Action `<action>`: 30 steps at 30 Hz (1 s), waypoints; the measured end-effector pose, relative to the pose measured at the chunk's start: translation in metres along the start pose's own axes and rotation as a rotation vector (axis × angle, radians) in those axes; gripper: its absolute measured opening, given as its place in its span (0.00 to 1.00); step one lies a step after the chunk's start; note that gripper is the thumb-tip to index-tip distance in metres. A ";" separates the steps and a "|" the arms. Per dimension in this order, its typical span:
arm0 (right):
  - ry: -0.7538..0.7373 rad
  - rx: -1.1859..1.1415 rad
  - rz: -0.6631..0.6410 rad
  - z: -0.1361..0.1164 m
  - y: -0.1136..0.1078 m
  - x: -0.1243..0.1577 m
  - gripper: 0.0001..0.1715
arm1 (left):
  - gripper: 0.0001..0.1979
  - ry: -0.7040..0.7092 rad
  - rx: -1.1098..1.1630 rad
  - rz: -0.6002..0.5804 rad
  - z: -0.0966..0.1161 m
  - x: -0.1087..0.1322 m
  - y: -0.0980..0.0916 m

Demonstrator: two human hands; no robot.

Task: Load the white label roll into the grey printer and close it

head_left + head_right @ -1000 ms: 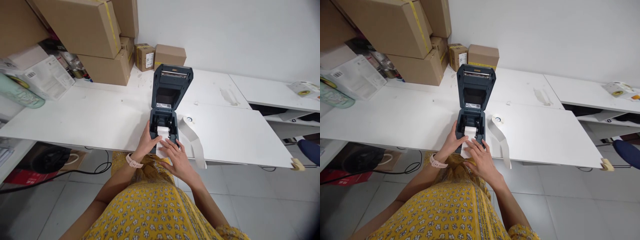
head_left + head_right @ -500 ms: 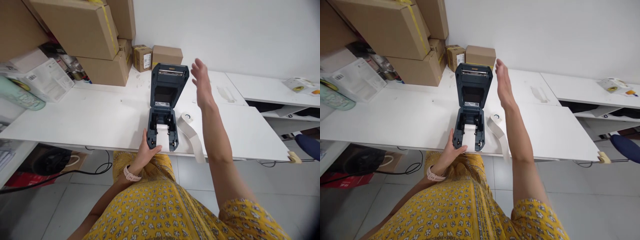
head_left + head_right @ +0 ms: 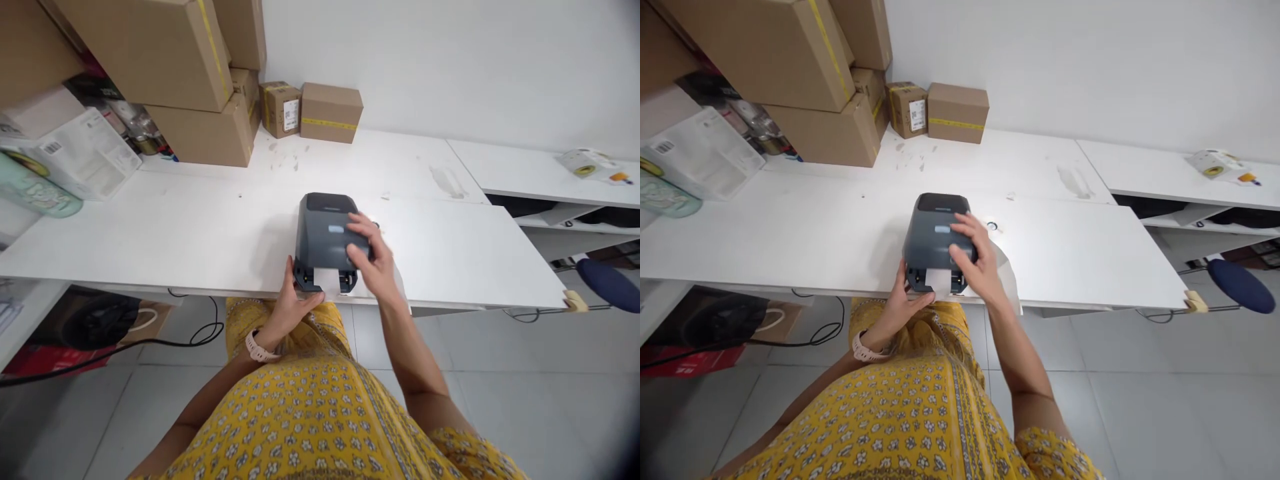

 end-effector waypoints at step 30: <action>0.194 0.265 -0.038 0.033 0.026 0.066 0.21 | 0.29 -0.055 -0.138 0.227 0.010 0.010 -0.020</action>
Point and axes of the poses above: each hand's wrist, its own x-axis away from the middle knuckle, its own y-axis out of the palm, z = x × y, the point moved 3 cm from there along -x, towards the middle knuckle, and after that the axes turned 2 degrees about z, right-handed, at the moved point
